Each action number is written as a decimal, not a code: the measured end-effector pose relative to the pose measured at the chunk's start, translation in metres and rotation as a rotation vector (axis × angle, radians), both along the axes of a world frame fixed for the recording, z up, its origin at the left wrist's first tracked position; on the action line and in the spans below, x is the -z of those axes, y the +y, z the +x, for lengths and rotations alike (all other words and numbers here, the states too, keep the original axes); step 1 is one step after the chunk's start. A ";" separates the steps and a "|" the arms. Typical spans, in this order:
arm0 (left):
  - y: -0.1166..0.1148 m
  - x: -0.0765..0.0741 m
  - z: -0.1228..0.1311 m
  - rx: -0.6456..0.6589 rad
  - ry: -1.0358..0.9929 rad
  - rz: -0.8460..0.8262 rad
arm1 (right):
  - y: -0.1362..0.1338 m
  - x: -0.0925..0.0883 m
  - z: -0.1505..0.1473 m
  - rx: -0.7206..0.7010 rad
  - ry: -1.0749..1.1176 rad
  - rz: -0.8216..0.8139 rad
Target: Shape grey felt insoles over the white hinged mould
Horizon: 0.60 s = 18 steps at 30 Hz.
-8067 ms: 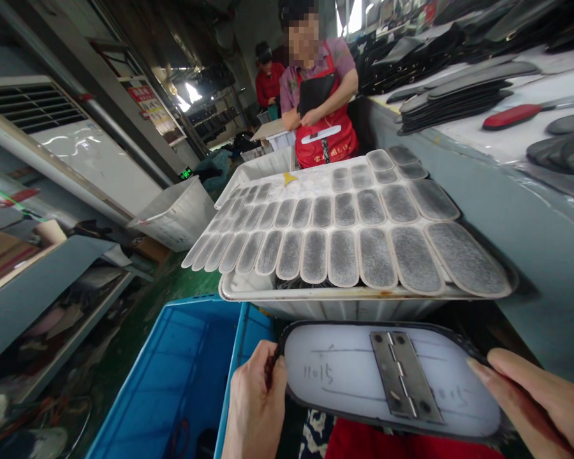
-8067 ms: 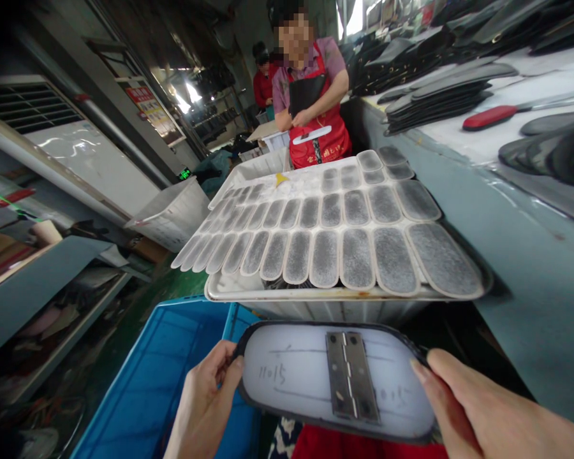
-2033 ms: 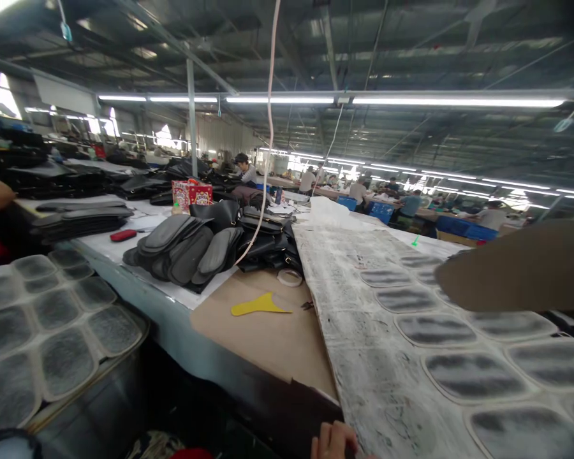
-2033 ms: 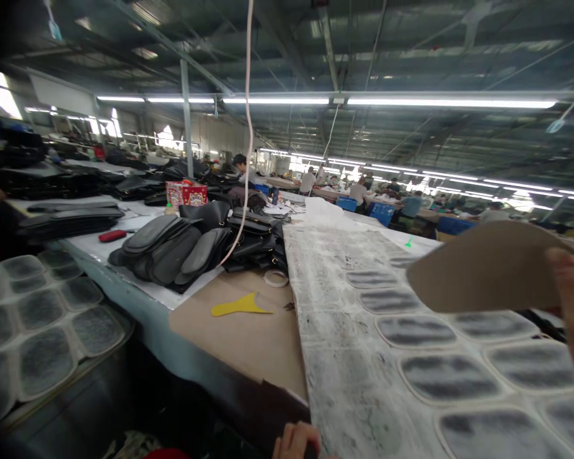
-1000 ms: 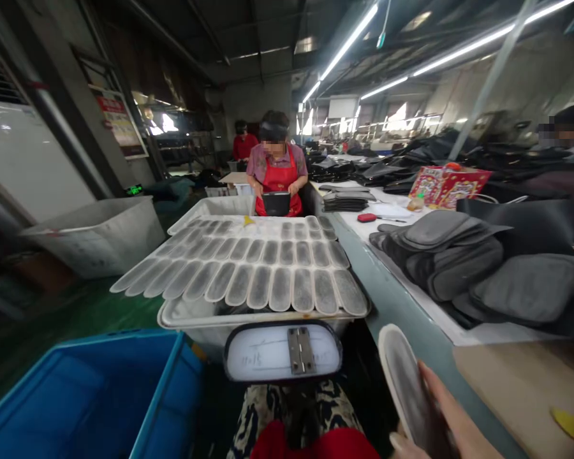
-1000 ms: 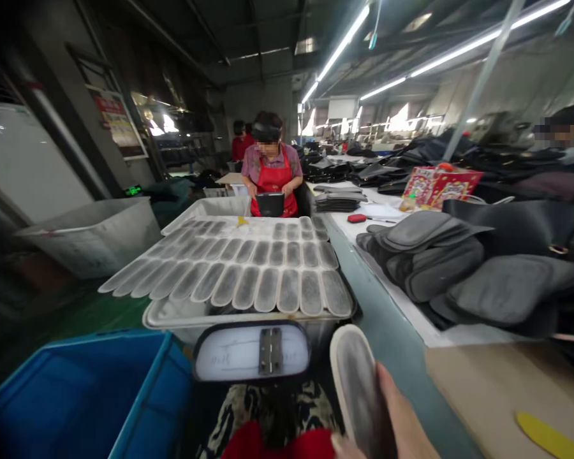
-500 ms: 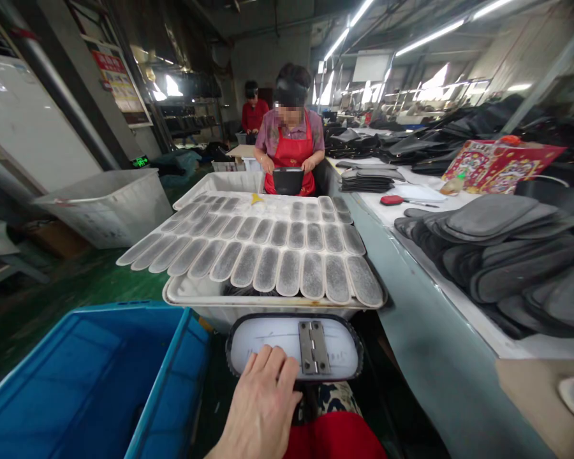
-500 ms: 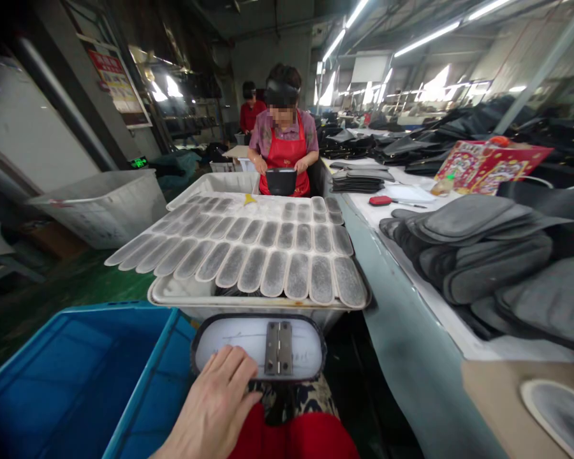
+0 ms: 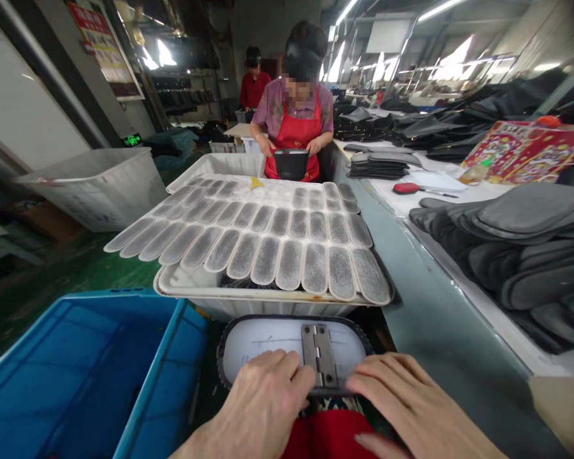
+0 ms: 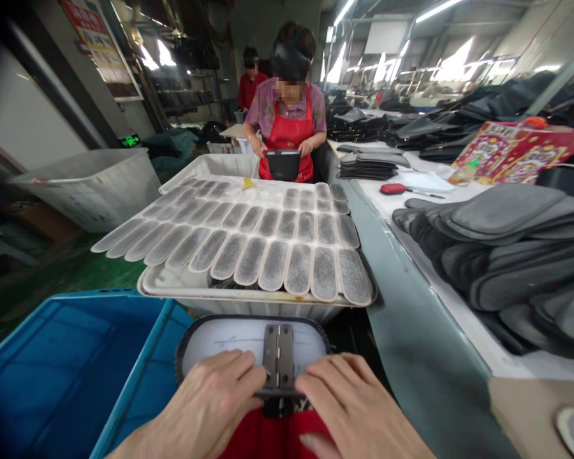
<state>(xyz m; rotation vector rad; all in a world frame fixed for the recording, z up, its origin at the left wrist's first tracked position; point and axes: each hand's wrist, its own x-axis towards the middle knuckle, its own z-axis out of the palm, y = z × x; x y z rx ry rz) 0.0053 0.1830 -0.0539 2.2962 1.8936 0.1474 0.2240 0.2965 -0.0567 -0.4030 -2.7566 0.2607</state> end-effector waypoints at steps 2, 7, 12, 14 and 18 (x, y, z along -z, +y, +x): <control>0.002 0.003 -0.002 0.012 -0.025 0.030 | -0.003 0.004 -0.030 0.006 -0.030 -0.006; 0.006 0.014 -0.009 0.019 -0.083 0.120 | 0.002 0.022 -0.052 -0.074 -0.001 -0.025; 0.010 0.020 -0.012 0.002 -0.172 0.121 | 0.014 0.009 -0.051 -0.095 -0.142 -0.203; 0.012 0.020 -0.013 -0.015 -0.198 0.075 | 0.016 0.005 -0.052 -0.120 -0.173 -0.250; 0.012 0.020 -0.009 -0.088 -0.176 0.085 | 0.014 0.011 -0.050 -0.069 -0.110 -0.202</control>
